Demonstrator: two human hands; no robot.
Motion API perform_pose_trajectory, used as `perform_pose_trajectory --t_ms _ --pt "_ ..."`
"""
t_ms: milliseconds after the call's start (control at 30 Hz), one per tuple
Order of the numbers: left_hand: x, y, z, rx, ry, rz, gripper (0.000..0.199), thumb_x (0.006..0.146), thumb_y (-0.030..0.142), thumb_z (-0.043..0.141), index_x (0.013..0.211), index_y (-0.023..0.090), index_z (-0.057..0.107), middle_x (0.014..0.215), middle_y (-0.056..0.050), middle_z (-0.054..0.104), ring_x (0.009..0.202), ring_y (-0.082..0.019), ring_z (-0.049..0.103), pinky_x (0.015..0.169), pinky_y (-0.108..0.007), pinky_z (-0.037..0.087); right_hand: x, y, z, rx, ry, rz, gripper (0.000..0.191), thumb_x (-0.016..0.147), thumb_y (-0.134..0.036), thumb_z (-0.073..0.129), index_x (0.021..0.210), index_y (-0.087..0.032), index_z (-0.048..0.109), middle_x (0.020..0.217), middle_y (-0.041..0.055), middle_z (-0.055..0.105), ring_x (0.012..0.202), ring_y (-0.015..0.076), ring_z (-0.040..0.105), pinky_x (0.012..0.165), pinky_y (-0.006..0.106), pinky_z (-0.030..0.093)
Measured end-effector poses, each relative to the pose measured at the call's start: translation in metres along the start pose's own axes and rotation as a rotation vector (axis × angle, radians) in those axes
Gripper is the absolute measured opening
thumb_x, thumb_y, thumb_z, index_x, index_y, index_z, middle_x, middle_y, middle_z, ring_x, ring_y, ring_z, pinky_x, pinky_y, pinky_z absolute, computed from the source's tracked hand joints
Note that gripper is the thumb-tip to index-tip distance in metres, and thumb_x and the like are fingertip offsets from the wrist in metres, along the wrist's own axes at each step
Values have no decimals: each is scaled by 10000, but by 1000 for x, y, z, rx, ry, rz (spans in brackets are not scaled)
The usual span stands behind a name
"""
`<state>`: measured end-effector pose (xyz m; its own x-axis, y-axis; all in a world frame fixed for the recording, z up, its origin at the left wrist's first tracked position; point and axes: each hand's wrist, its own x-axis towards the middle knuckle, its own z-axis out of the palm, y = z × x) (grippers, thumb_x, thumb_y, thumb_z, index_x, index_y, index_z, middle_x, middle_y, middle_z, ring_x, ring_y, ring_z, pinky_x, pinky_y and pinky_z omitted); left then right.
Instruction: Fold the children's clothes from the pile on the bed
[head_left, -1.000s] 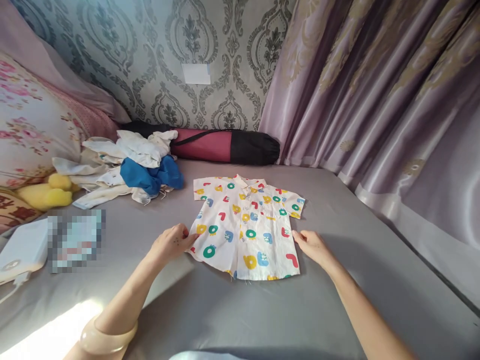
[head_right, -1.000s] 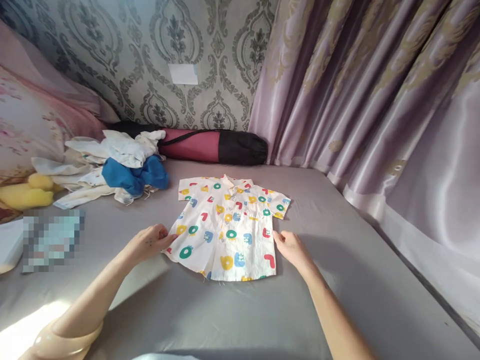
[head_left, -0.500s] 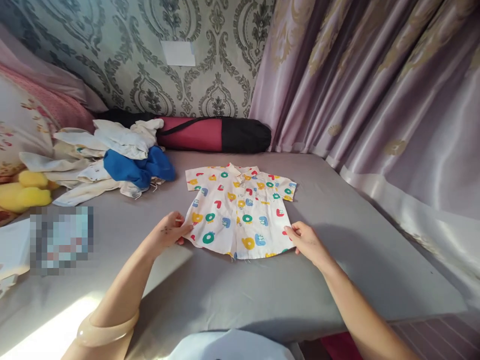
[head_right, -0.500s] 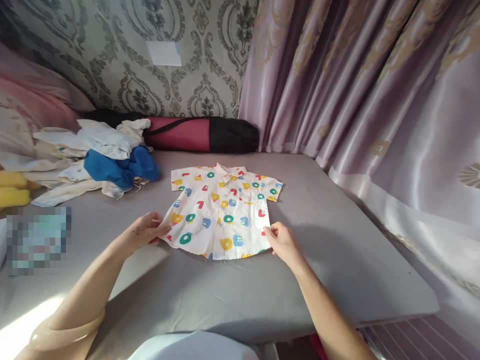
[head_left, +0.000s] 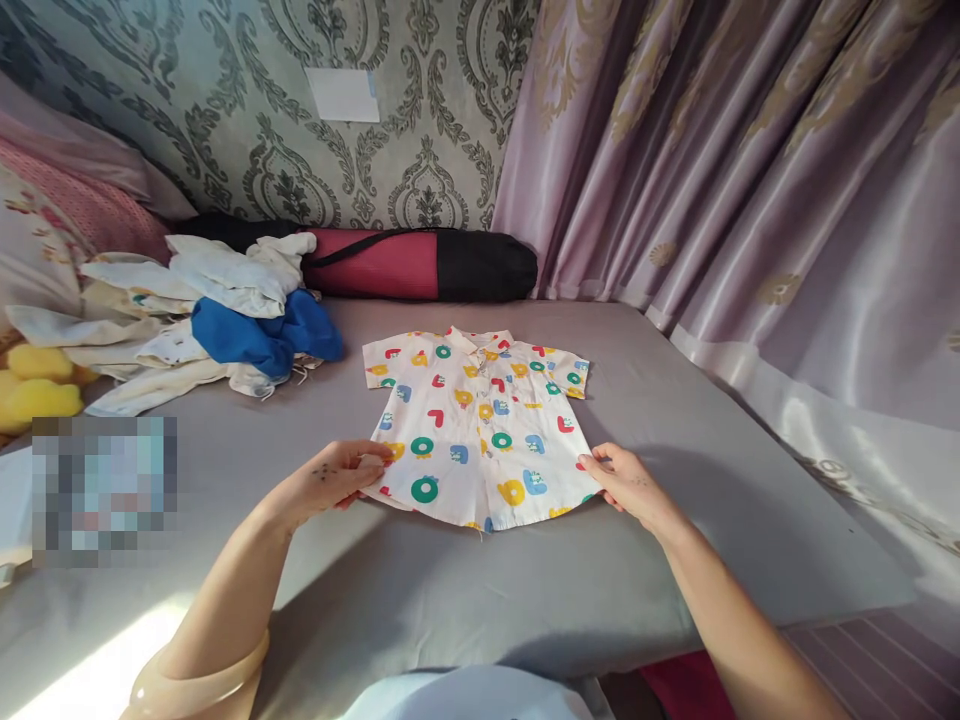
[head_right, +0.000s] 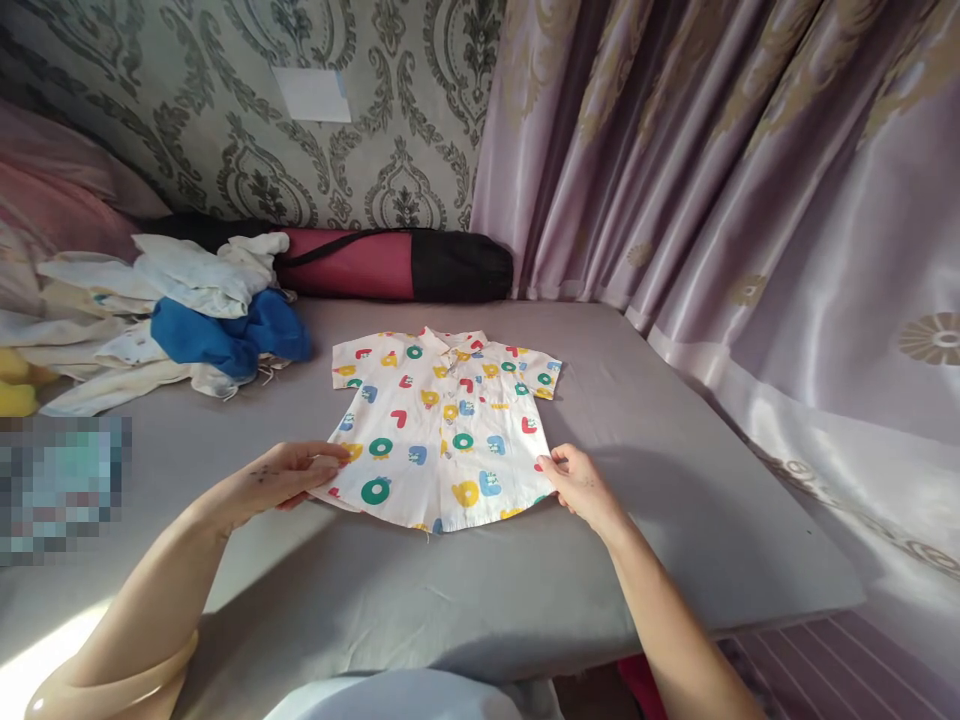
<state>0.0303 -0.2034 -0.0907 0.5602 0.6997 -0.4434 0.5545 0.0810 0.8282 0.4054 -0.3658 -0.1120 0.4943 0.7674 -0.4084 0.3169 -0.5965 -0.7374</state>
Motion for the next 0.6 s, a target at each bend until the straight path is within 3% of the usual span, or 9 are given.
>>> perform_pose_trajectory --t_ms 167,333,400,467,533,600 --pt "0 -2 0 88 -25 -11 655 706 626 628 1160 154 642 574 58 436 504 -95 376 466 -242 254 3 1 2 -200 18 -38 203 848 -419 523 814 -229 459 529 -81 461 431 86 383 397 204 244" --pt "2 -15 -9 227 -64 43 548 777 634 574 1116 216 678 617 35 494 547 -117 426 498 -246 310 -8 -10 -4 -594 70 -134 234 891 -409 507 745 -228 475 612 -32 563 595 139 536 505 238 297" --pt "5 -19 -12 363 48 83 518 784 652 560 1040 227 708 647 12 522 587 -141 477 527 -256 360 -15 -17 -3 -776 164 -116 187 908 -367 512 792 -221 525 730 16 637 696 179 603 571 264 352" --pt "10 -18 -8 489 296 141 522 805 668 520 1016 233 717 759 -31 586 666 -178 547 582 -285 436 -20 -26 3 -890 289 -128 144 935 -299 483 880 -204 576 878 78 677 809 225 644 658 306 416" --pt "16 -13 5 579 510 275 529 860 646 450 1077 233 701 993 -89 637 853 -231 611 733 -345 509 -22 -34 14 -880 342 -266 204 965 -267 420 994 -190 607 1032 124 676 941 250 648 770 347 462" --pt "22 -7 25 670 523 467 527 923 585 382 1202 229 653 1270 -124 590 1145 -284 562 964 -417 469 -21 -40 30 -798 271 -514 310 991 -313 371 1159 -189 600 1244 146 617 1144 262 586 933 374 455"
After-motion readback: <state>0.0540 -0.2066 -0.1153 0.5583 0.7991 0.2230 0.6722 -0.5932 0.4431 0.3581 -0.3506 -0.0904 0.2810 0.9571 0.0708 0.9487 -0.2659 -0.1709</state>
